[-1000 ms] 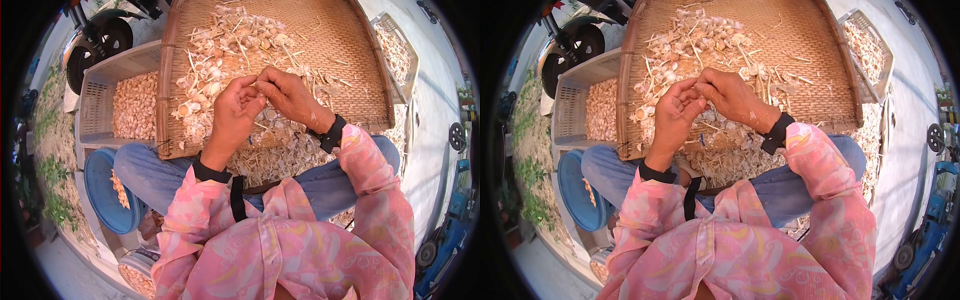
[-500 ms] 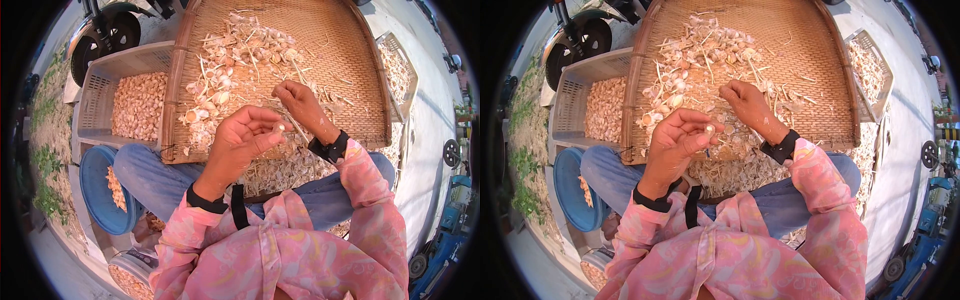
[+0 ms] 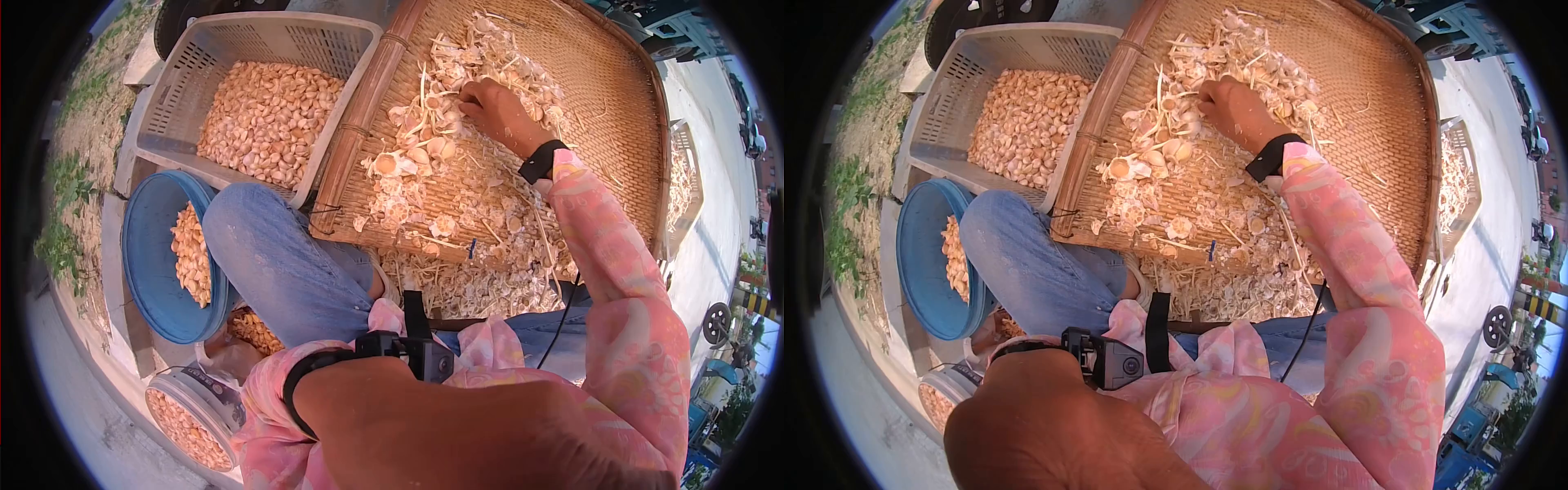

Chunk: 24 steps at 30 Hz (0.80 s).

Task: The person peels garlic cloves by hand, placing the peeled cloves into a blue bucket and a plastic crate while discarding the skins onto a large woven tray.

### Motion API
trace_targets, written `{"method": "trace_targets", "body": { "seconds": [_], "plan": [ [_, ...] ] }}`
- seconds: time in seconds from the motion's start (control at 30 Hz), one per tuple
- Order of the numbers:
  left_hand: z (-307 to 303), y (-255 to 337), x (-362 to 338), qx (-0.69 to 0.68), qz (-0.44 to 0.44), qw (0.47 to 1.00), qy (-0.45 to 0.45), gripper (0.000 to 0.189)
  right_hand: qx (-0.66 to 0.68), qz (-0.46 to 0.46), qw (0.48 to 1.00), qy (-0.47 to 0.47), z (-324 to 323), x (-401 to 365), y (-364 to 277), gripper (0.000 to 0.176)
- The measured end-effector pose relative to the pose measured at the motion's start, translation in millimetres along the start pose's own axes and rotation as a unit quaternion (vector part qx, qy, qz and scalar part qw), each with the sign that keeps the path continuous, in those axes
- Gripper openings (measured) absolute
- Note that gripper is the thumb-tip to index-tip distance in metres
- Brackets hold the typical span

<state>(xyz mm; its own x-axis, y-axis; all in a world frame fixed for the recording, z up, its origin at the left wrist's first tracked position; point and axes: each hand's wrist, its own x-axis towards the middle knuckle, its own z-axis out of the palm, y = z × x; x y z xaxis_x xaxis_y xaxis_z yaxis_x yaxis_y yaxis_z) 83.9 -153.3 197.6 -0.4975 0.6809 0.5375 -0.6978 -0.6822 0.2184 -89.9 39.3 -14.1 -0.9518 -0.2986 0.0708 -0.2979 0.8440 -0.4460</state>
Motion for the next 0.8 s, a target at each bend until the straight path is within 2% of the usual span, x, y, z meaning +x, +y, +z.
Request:
{"method": "trace_targets", "body": {
  "seconds": [0.13, 0.23, 0.33, 0.43, 0.5, 0.57, 0.6, 0.63, 0.67, 0.7, 0.73, 0.77, 0.8],
  "plan": [
    [5, -2, 2, 0.022, 0.002, 1.000, 0.017, 0.017, -0.031, -0.029, 0.999, 0.014, 2, -12, 4, 0.015],
    [10, -4, 3, 0.047, -0.003, 0.999, 0.023, 0.017, -0.016, -0.002, 1.000, -0.023, -11, -21, 4, 0.014],
    [14, -7, 5, 0.088, -0.006, 0.995, 0.041, 0.017, 0.232, 0.105, 0.967, -0.014, -12, -40, -1, 0.012],
    [16, -3, 5, 0.183, -0.007, 0.980, 0.074, 0.017, 0.438, 0.129, 0.890, 0.018, -21, -63, -12, 0.015],
    [17, 7, 5, 0.300, 0.003, 0.947, 0.115, 0.017, 0.506, 0.137, 0.851, 0.034, -29, -77, -21, 0.017],
    [10, 29, 1, 0.478, 0.037, 0.855, 0.197, 0.017, 0.556, 0.135, 0.820, 0.031, -38, -89, -31, 0.018],
    [-3, 49, -4, 0.585, 0.050, 0.764, 0.267, 0.017, 0.589, 0.117, 0.799, 0.033, -45, -96, -39, 0.018],
    [-20, 76, -12, 0.680, 0.033, 0.645, 0.346, 0.017, 0.625, 0.098, 0.774, 0.034, -54, -103, -52, 0.018],
    [-41, 106, -22, 0.754, -0.023, 0.499, 0.426, 0.022, 0.660, 0.075, 0.746, 0.035, -63, -109, -66, 0.018],
    [-70, 145, -44, 0.793, -0.087, 0.438, 0.414, 0.026, 0.690, -0.037, 0.722, 0.039, -72, -113, -86, 0.020],
    [-95, 167, -62, 0.852, -0.135, 0.327, 0.387, 0.025, 0.729, -0.101, 0.677, 0.019, -92, -120, -112, 0.022],
    [-113, 179, -67, 0.894, -0.178, 0.212, 0.352, 0.025, 0.724, -0.157, 0.671, 0.032, -112, -124, -129, 0.021],
    [-125, 171, -50, 0.881, -0.167, 0.280, 0.342, 0.025, 0.718, -0.213, 0.662, 0.044, -130, -130, -146, 0.020]
  ]
}}
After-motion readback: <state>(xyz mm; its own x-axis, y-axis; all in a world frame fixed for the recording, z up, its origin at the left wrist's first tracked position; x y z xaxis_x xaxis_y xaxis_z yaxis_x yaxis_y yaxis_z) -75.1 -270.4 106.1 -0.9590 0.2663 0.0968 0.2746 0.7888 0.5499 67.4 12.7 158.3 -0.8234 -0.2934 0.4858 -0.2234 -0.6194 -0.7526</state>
